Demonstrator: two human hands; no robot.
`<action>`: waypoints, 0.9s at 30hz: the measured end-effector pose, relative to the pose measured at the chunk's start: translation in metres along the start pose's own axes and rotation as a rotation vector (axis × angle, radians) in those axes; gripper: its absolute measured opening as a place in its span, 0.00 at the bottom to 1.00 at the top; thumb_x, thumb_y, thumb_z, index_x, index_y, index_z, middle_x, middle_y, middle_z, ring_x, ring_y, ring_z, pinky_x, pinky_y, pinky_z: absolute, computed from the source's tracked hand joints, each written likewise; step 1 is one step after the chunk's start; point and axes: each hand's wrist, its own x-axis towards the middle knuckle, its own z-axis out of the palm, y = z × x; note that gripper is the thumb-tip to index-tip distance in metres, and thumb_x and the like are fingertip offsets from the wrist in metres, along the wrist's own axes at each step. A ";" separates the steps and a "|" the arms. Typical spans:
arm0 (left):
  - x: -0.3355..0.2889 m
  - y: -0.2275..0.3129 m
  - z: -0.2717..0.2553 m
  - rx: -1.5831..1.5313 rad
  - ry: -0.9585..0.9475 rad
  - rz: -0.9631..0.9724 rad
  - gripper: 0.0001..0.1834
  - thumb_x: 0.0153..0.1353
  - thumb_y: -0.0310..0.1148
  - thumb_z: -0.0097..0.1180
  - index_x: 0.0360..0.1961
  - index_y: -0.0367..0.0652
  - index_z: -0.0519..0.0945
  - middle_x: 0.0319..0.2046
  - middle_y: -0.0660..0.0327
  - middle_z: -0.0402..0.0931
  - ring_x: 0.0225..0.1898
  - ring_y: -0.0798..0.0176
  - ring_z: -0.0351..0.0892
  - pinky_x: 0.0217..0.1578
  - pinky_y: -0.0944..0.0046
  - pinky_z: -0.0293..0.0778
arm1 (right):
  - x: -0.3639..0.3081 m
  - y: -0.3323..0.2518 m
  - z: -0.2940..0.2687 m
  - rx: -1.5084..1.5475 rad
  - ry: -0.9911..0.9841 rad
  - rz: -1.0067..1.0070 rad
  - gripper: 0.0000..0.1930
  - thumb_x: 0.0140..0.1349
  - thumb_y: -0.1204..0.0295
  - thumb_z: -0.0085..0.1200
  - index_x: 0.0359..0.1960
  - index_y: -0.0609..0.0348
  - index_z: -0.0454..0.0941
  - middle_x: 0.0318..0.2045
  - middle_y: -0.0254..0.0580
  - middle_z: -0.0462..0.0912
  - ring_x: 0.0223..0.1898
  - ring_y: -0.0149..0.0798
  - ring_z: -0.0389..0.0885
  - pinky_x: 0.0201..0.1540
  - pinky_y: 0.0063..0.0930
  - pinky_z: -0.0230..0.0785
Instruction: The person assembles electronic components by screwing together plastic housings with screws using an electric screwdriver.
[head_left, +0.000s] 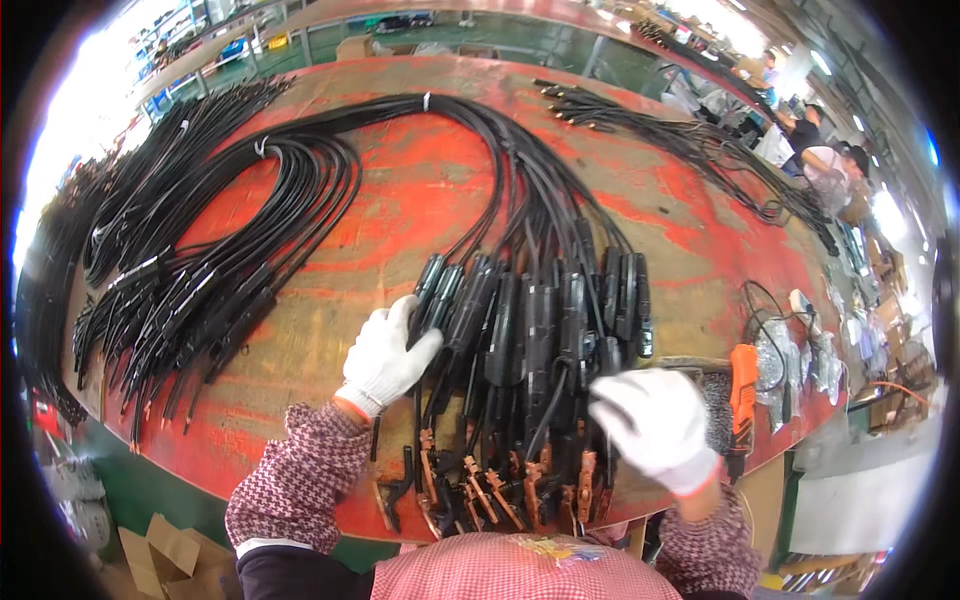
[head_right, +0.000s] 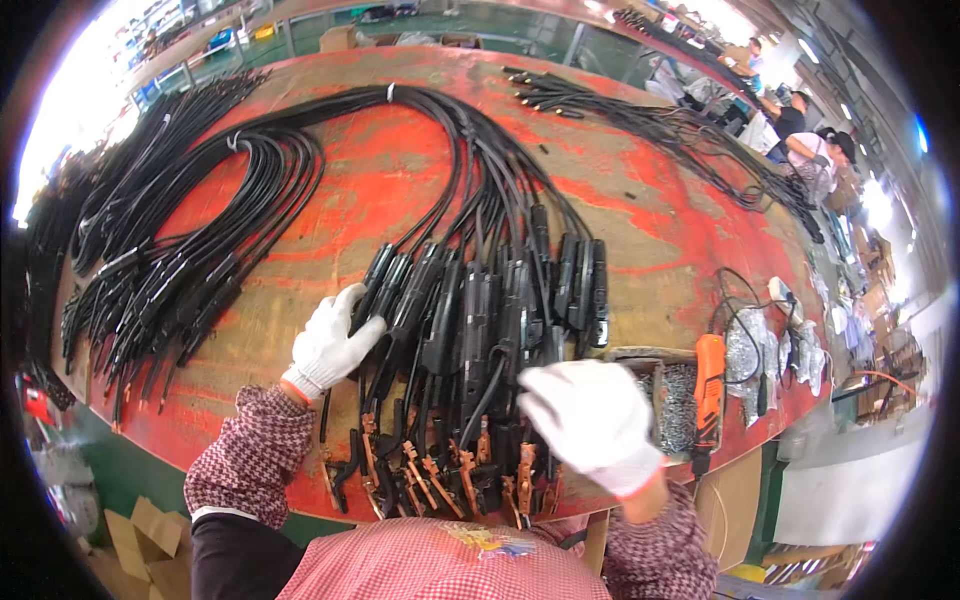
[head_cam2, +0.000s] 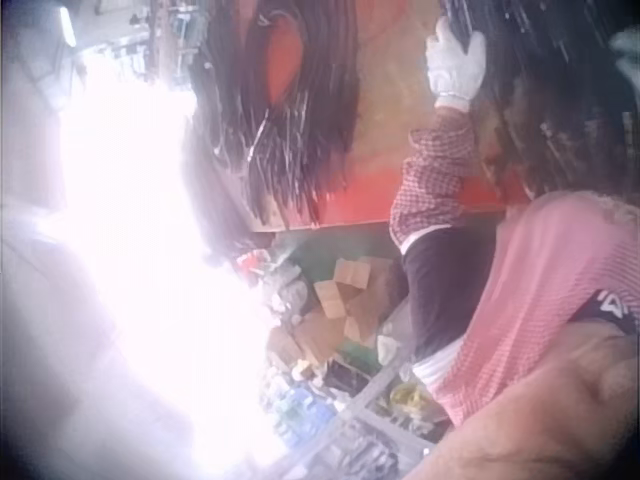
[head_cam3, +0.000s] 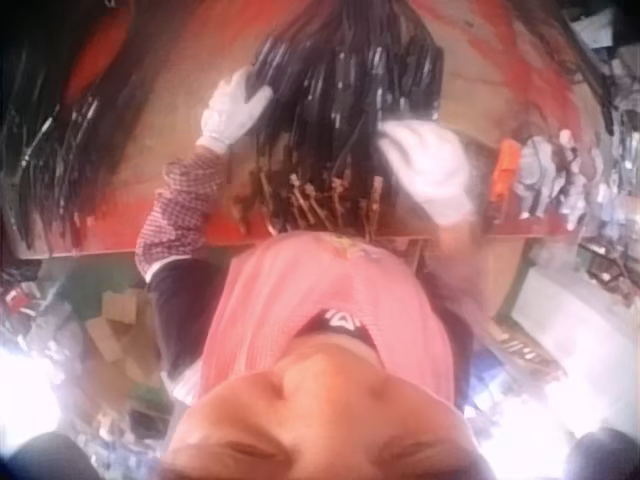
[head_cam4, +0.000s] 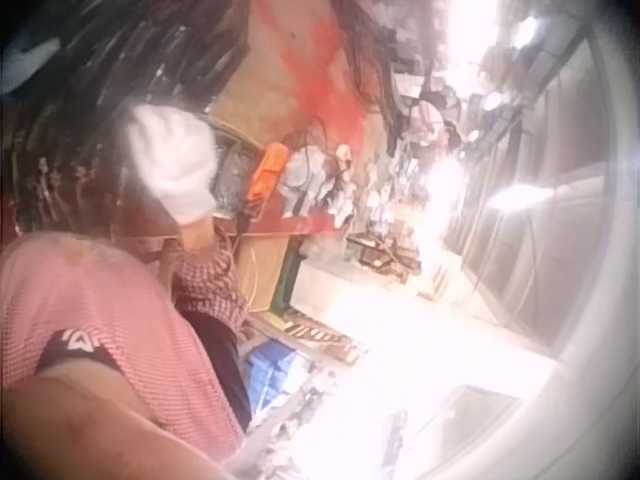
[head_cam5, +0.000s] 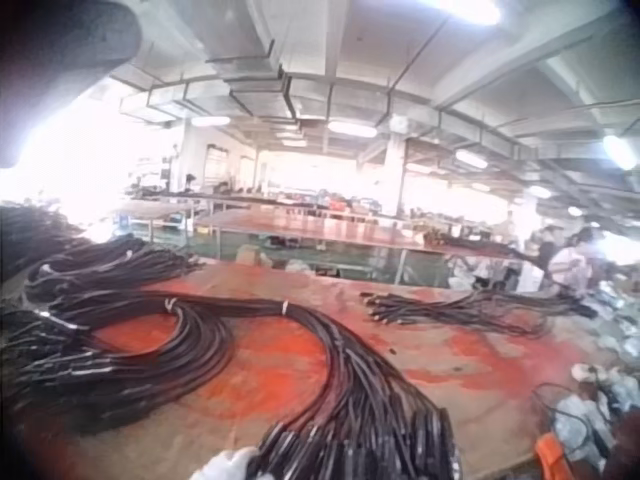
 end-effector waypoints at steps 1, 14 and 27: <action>0.005 0.005 -0.001 0.036 -0.018 -0.005 0.36 0.58 0.57 0.57 0.61 0.44 0.72 0.47 0.46 0.78 0.52 0.46 0.78 0.57 0.53 0.69 | 0.006 -0.008 0.003 0.089 0.001 0.011 0.10 0.54 0.65 0.65 0.38 0.50 0.84 0.30 0.35 0.84 0.31 0.39 0.83 0.34 0.33 0.74; -0.019 0.040 -0.064 -1.157 -0.379 -0.301 0.19 0.66 0.44 0.53 0.44 0.37 0.79 0.24 0.66 0.73 0.20 0.69 0.71 0.24 0.68 0.70 | 0.075 -0.025 0.069 1.416 -0.065 0.641 0.19 0.65 0.51 0.57 0.42 0.55 0.77 0.34 0.41 0.82 0.38 0.42 0.84 0.42 0.38 0.77; -0.058 0.081 0.005 -1.599 -1.203 -0.048 0.41 0.70 0.64 0.36 0.57 0.31 0.70 0.43 0.52 0.81 0.39 0.58 0.83 0.40 0.61 0.78 | 0.200 0.030 0.018 2.420 0.027 0.733 0.15 0.69 0.68 0.54 0.44 0.71 0.68 0.24 0.30 0.72 0.22 0.25 0.73 0.25 0.22 0.72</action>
